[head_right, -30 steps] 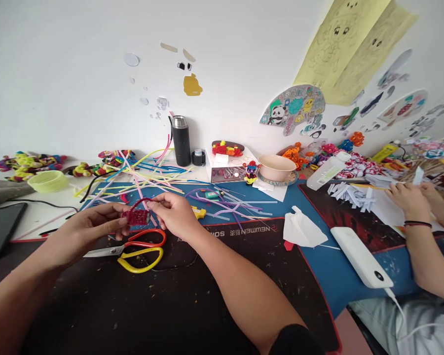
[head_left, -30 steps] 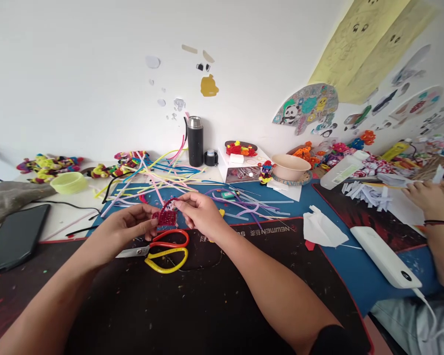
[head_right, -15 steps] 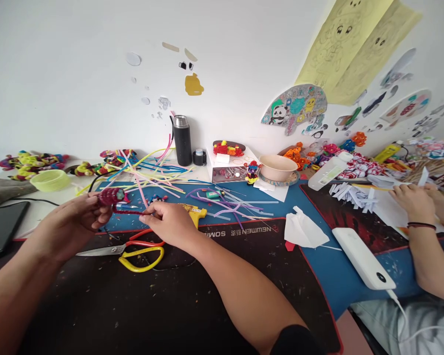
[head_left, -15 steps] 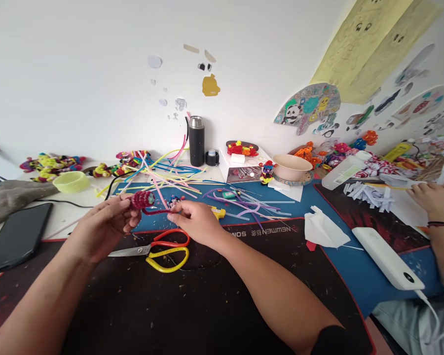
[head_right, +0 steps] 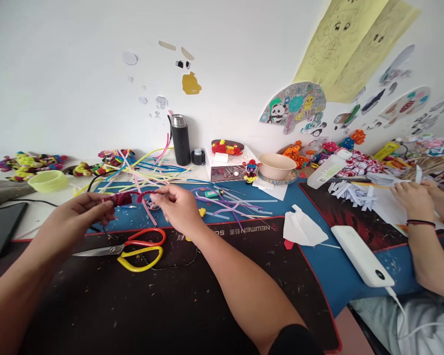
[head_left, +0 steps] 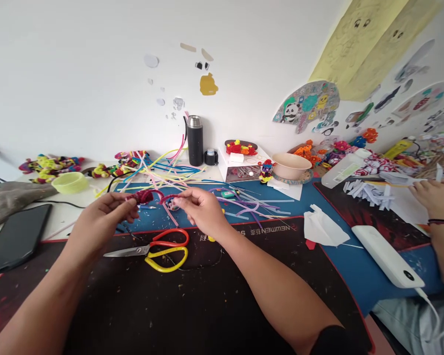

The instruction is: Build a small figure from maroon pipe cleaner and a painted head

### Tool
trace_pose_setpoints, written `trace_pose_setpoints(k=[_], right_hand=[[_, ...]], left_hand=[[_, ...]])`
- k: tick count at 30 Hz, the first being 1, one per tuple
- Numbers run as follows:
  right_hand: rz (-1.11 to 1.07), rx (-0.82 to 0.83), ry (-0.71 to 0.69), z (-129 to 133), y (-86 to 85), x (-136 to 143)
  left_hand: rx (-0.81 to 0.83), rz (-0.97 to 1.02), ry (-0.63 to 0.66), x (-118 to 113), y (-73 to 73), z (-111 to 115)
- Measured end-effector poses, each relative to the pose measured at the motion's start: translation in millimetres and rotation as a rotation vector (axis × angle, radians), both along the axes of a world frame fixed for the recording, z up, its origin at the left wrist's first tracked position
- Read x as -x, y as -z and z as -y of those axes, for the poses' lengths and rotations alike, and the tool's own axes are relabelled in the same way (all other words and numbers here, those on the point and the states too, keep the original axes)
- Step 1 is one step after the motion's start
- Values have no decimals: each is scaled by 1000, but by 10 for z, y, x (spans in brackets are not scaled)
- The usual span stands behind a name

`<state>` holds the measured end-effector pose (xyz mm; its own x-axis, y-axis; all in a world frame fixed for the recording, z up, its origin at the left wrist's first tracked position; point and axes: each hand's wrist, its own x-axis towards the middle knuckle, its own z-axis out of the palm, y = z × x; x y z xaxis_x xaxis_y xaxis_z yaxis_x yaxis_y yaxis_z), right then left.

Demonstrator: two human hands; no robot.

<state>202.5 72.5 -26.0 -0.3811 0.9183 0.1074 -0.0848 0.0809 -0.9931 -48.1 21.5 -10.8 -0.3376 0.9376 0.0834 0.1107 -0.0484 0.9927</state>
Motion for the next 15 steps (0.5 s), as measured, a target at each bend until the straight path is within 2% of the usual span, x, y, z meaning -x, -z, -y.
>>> trace_pose_setpoints(k=[3,6,9,12,15], right_hand=[[194,-124,-113,124,45,64],[401,-219,-176,197,36,111],[527,-285,-157,186,-9,108],[541,-285,-110,136,-52,64],[522,-242,-72,100,-66,14]], left_hand=[[-15,174,-57,48,24,-11],[-47,276,-56,52,-34,7],[-50,354,-15,27,-136,53],[-95,448,40,-19,-240,92],[-118,345,-20,-68,-283,84]])
